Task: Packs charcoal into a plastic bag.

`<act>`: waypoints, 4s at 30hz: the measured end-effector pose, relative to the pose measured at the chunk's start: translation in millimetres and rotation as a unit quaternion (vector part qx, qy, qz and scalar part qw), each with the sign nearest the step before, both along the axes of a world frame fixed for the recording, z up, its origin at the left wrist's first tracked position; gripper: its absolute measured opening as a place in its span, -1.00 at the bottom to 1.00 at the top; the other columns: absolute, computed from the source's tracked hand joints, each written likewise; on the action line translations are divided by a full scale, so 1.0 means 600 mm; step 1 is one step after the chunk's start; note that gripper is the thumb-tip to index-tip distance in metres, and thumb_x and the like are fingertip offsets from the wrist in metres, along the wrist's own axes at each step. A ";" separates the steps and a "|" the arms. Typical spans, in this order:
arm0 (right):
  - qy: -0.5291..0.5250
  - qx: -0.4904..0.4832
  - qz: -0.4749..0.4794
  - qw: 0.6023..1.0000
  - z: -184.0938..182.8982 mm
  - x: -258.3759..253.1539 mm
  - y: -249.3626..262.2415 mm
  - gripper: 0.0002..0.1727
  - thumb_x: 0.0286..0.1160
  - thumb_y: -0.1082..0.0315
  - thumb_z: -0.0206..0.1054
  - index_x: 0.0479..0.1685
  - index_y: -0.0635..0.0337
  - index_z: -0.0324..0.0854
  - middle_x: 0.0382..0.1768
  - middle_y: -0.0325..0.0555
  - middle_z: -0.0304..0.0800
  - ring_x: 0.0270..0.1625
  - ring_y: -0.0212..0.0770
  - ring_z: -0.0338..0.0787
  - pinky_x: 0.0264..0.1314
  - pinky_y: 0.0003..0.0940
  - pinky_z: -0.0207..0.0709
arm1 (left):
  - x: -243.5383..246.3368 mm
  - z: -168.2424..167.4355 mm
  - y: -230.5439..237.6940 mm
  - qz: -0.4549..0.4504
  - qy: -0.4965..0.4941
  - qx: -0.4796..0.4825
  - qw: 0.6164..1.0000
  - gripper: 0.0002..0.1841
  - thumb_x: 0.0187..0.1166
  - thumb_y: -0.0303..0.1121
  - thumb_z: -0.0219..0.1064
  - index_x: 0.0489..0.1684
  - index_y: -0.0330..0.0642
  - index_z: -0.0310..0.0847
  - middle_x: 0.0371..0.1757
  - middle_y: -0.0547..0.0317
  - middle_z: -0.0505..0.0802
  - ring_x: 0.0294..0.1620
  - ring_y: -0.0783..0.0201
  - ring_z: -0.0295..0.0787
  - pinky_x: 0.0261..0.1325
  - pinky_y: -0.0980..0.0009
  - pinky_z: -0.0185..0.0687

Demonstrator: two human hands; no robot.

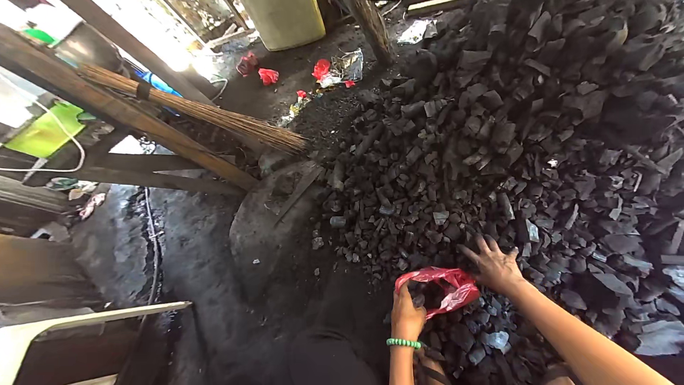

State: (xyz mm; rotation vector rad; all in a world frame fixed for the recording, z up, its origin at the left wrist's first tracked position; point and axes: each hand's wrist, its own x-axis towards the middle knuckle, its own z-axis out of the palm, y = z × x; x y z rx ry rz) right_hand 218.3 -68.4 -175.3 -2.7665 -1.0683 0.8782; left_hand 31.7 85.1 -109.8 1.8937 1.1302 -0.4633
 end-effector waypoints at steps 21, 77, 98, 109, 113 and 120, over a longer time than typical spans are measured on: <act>0.315 0.502 -0.364 0.719 0.054 -0.058 -0.084 0.12 -0.09 0.14 0.66 0.71 -0.20 0.11 0.21 0.01 0.68 -0.11 -0.04 0.84 -0.22 -0.01 0.80 | -0.013 0.008 -0.009 0.038 -0.186 -0.004 0.982 -0.12 0.34 -0.64 0.42 0.82 -0.18 0.13 0.67 -0.38 0.41 0.52 -0.18 0.55 0.47 -0.05 0.54; 0.122 0.312 -0.039 0.941 0.014 -0.180 -0.045 -0.61 0.49 0.31 0.40 0.18 0.44 0.66 0.22 0.40 0.66 0.29 0.31 0.71 0.35 0.31 0.55 | -0.105 0.181 0.058 0.319 -0.523 -0.151 0.776 -0.46 0.47 -0.52 0.13 0.50 0.04 0.31 -0.02 0.11 0.83 -0.30 0.30 0.84 -0.31 0.43 0.80; 0.044 0.060 0.260 0.963 -0.046 -0.100 -0.096 -0.56 0.59 0.61 0.19 0.35 0.06 0.75 0.67 0.19 0.43 0.80 0.42 0.14 0.57 0.75 -0.08 | -0.075 0.176 0.021 0.352 -0.528 -0.221 0.741 -0.44 0.47 -0.41 0.18 0.53 0.10 0.31 0.16 0.02 0.81 0.01 0.07 0.88 -0.04 0.13 0.87; 0.236 0.355 -0.361 0.829 0.010 -0.035 -0.068 -0.52 0.36 0.56 0.50 0.31 0.28 0.57 0.07 0.16 0.72 -0.05 0.00 0.74 -0.05 -0.01 0.66 | -0.065 0.107 -0.008 0.297 -0.414 -0.238 0.827 -0.24 0.42 -0.55 0.19 0.75 -0.01 0.08 0.14 -0.10 0.75 -0.23 0.19 0.82 -0.28 0.38 0.77; 0.506 0.564 -0.395 0.520 0.074 -0.082 -0.003 -0.60 0.33 0.34 0.28 0.20 -0.12 0.47 -0.25 -0.18 0.80 -0.36 -0.21 0.83 -0.37 -0.22 0.79 | -0.065 0.096 -0.005 0.273 -0.437 -0.246 0.821 -0.13 0.28 -0.49 0.27 0.77 0.05 0.04 0.18 -0.06 0.76 -0.20 0.23 0.83 -0.26 0.38 0.78; 0.321 0.263 -0.022 0.909 0.089 -0.127 0.093 -0.18 0.29 0.21 0.66 0.66 0.03 0.46 0.61 0.24 0.42 0.59 0.19 0.48 0.59 0.22 0.37 | -0.075 0.097 0.002 0.257 -0.470 -0.252 0.806 0.04 0.06 -0.43 0.41 0.79 0.17 -0.01 0.29 -0.04 0.76 -0.10 0.20 0.86 -0.20 0.35 0.80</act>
